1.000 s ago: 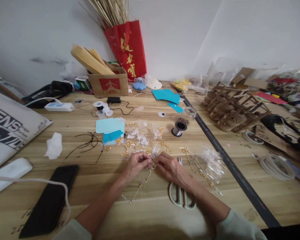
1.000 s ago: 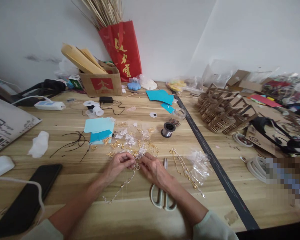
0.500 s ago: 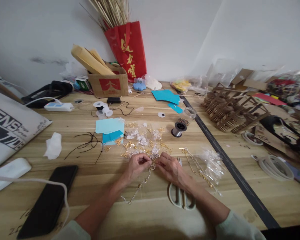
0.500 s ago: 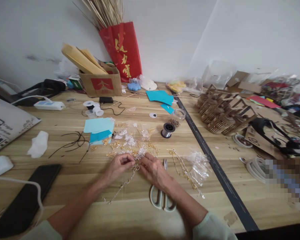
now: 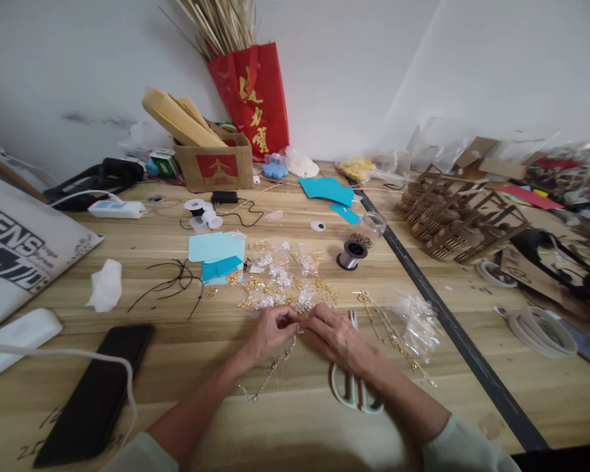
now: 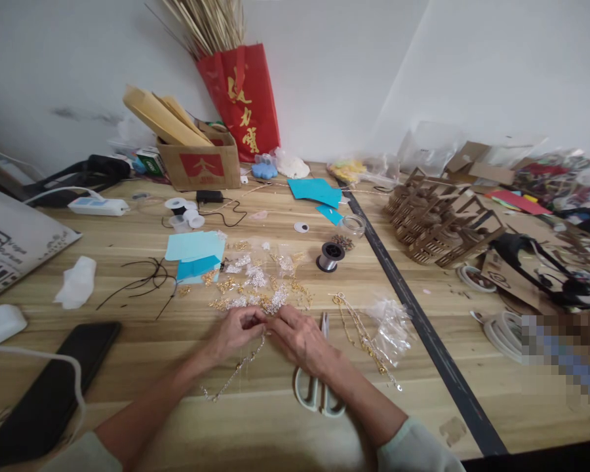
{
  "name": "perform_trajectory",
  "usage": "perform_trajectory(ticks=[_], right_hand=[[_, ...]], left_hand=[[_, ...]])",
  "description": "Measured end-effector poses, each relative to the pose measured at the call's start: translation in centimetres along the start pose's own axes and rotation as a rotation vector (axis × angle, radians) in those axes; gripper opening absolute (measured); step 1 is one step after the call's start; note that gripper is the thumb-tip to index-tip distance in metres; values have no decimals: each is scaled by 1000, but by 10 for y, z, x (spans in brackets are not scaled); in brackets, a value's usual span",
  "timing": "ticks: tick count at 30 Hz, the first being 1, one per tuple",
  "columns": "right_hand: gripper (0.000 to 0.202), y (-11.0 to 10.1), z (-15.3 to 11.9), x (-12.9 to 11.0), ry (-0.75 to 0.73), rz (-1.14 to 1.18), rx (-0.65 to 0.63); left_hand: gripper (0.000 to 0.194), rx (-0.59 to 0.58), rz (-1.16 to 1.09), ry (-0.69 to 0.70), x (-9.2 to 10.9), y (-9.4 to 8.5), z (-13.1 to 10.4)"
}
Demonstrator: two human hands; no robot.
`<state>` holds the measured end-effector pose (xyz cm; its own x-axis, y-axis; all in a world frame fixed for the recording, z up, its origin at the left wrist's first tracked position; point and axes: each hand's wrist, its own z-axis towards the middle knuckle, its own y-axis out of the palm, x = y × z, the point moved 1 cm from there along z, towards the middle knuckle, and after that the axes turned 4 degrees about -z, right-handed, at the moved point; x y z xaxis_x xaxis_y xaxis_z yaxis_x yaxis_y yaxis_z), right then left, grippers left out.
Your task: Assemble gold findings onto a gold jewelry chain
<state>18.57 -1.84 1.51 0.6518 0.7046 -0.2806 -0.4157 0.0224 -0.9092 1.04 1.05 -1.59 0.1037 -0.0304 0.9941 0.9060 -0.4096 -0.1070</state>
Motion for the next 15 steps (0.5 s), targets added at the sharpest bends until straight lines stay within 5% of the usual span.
perform_trajectory(ticks=[15], right_hand=[[15,5,1,9,61,245,53]], left_hand=[[15,-102,54,21,11,-3,-1]])
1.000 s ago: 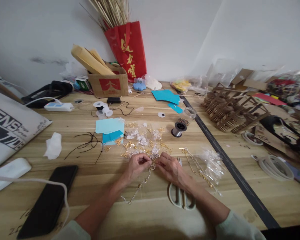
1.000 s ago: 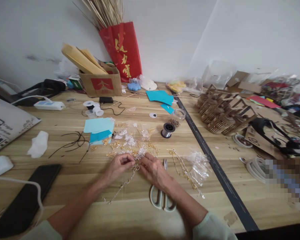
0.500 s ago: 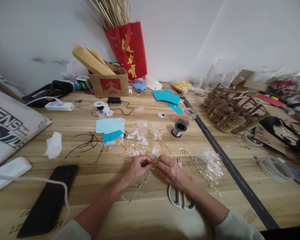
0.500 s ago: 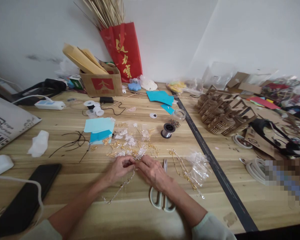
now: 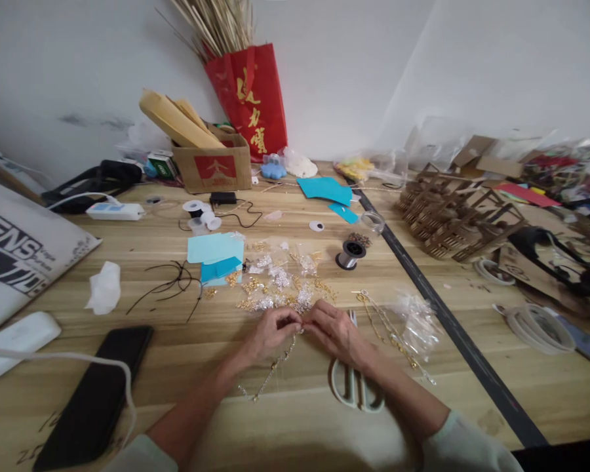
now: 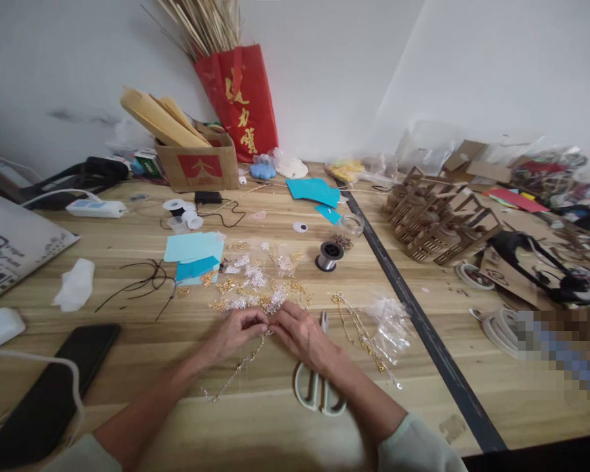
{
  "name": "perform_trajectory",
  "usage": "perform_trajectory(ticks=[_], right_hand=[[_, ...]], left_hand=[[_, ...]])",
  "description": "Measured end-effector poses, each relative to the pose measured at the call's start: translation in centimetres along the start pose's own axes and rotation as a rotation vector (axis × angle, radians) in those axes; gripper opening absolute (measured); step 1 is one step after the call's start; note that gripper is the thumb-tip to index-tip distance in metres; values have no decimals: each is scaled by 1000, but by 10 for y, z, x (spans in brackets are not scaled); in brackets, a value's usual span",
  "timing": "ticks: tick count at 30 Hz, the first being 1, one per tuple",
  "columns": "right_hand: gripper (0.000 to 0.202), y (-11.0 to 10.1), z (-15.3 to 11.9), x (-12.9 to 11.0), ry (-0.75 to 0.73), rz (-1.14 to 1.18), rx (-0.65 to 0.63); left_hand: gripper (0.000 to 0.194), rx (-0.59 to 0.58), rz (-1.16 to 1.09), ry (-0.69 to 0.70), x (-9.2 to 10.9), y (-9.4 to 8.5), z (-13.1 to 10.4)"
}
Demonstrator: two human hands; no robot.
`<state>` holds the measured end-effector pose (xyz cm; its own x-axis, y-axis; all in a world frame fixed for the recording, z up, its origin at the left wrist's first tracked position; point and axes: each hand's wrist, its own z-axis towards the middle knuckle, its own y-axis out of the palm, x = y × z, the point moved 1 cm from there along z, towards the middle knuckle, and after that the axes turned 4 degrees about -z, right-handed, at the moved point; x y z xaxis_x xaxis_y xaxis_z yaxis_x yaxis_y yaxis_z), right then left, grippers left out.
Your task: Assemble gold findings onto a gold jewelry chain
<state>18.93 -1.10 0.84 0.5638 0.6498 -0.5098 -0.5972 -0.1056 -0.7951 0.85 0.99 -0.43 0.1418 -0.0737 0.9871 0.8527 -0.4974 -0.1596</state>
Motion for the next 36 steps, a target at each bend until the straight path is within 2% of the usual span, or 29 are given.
perform_trajectory(ticks=[8,14,21,25,36], right_hand=[[14,1,2,0,23,43,5],[14,0,2,-2,22,68,-6],[12,-3,3,-2,22,81,17],[14,-3,4,-4,17,86,19],[8,-8,4,3,58,95,-16]], left_hand=[[14,0,-26,14,-4,3,0],[12,-1,-64,-31,-6,3,0],[17,32,-217,-47,-6,2,1],[23,13,-326,-129,-6,3,-1],[28,19,-372,-173,-6,2,0]])
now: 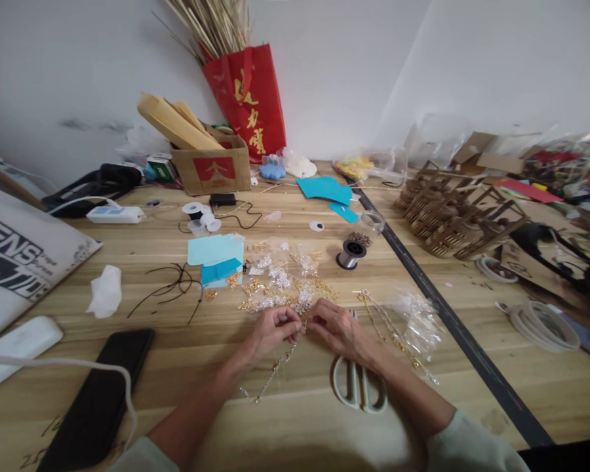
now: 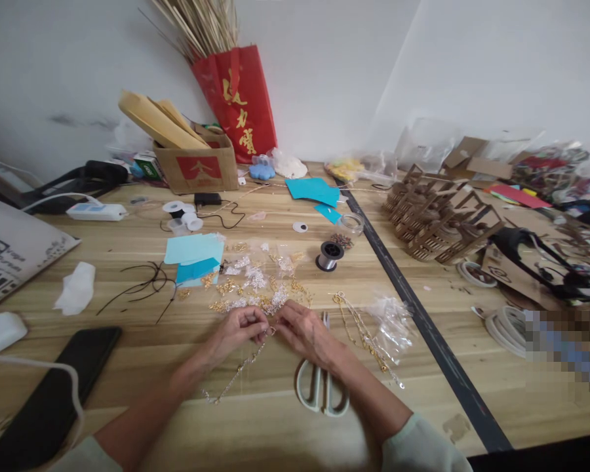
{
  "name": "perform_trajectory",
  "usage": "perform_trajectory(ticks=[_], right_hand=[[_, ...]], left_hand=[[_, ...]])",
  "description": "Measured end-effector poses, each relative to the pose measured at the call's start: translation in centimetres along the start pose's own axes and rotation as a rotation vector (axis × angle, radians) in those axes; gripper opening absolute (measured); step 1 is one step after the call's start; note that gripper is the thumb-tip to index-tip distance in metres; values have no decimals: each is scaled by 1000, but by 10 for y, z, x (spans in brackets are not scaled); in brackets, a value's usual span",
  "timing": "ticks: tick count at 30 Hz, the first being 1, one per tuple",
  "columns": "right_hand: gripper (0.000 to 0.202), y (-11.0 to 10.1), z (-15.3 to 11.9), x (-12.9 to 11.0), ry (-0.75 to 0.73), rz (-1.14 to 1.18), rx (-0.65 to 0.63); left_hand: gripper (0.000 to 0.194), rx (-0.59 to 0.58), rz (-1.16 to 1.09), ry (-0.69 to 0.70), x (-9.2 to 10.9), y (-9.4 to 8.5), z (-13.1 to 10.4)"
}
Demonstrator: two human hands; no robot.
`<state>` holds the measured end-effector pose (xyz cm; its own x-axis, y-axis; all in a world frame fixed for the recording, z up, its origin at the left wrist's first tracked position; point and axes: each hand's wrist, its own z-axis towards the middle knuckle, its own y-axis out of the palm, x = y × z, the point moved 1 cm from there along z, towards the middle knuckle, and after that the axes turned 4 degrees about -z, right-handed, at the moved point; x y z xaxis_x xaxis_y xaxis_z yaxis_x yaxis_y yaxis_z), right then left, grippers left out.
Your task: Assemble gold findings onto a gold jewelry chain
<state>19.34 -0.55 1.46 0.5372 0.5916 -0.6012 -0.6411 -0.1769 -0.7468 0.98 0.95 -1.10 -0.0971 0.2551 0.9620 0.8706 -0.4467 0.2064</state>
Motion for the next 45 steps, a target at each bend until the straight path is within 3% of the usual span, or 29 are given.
perform_trajectory(ticks=[13,22,28,39,45], right_hand=[[13,-6,-3,-5,-113,-295,-93],[11,4,-2,2,-90,-113,-37],[13,2,2,-3,-77,-6,11],[13,6,3,1,-34,119,83],[12,4,3,-1,-41,159,112]], left_hand=[[29,55,86,-3,-6,1,1],[24,-5,217,48,-5,3,0],[27,-38,172,47,-5,4,0],[32,-22,130,-27,0,4,0],[31,-13,142,1,-2,4,1]])
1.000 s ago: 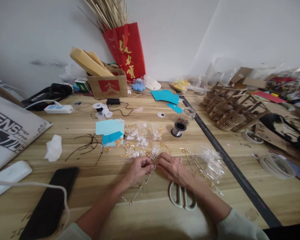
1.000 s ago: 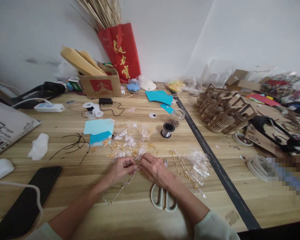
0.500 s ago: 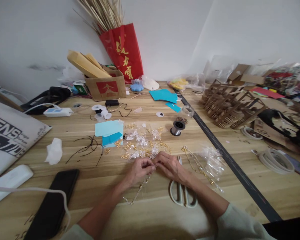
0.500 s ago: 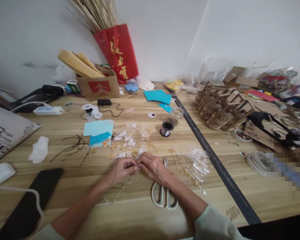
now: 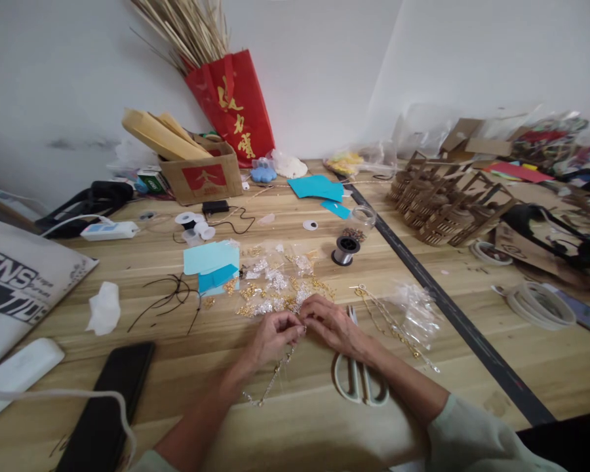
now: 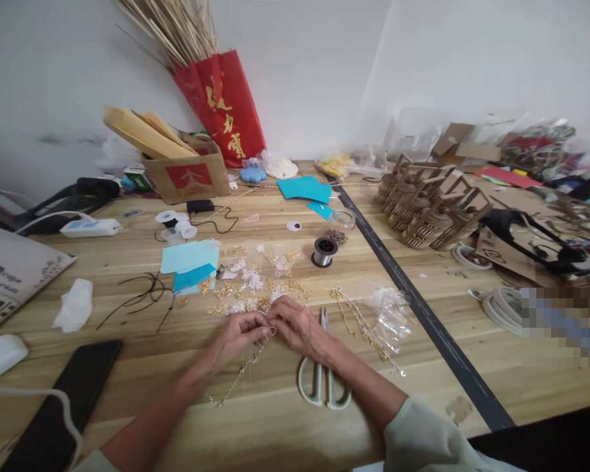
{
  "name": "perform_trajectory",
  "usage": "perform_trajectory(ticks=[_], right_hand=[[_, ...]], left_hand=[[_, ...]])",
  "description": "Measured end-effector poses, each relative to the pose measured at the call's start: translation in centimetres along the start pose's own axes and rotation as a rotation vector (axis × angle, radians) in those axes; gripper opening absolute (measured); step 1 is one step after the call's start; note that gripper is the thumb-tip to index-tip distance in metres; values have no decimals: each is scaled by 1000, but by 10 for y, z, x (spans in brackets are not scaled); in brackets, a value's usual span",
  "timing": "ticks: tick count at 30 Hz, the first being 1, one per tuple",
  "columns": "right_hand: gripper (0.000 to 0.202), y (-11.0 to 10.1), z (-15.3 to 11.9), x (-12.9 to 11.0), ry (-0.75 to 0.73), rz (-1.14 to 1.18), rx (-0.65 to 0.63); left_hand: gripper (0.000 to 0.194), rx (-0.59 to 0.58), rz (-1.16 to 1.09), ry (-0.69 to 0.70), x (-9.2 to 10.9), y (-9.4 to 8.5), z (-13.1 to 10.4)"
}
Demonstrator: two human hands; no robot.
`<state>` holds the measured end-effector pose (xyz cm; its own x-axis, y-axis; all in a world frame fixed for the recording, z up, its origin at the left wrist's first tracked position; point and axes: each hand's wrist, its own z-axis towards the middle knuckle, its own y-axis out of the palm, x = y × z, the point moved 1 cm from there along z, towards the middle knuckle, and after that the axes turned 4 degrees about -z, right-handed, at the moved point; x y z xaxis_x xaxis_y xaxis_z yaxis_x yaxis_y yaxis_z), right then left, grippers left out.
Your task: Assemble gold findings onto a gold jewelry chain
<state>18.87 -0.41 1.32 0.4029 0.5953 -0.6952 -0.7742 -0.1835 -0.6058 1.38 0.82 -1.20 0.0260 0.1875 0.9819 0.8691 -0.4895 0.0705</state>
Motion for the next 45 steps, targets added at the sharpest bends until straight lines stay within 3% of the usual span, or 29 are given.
perform_trajectory(ticks=[5,10,15,29,45], right_hand=[[14,-3,-4,3,-14,-61,107],[9,-1,-6,2,-43,-195,-19],[12,3,-7,3,-59,-274,-45],[13,3,-6,-1,-17,-185,-71],[12,4,-5,-3,-6,-107,-29]], left_hand=[[30,30,-8,29,2,-2,0],[28,50,-6,52,0,-4,0],[23,55,38,91,-4,-5,1],[25,90,-90,58,-7,-5,3],[26,71,-149,0,11,-1,-4]])
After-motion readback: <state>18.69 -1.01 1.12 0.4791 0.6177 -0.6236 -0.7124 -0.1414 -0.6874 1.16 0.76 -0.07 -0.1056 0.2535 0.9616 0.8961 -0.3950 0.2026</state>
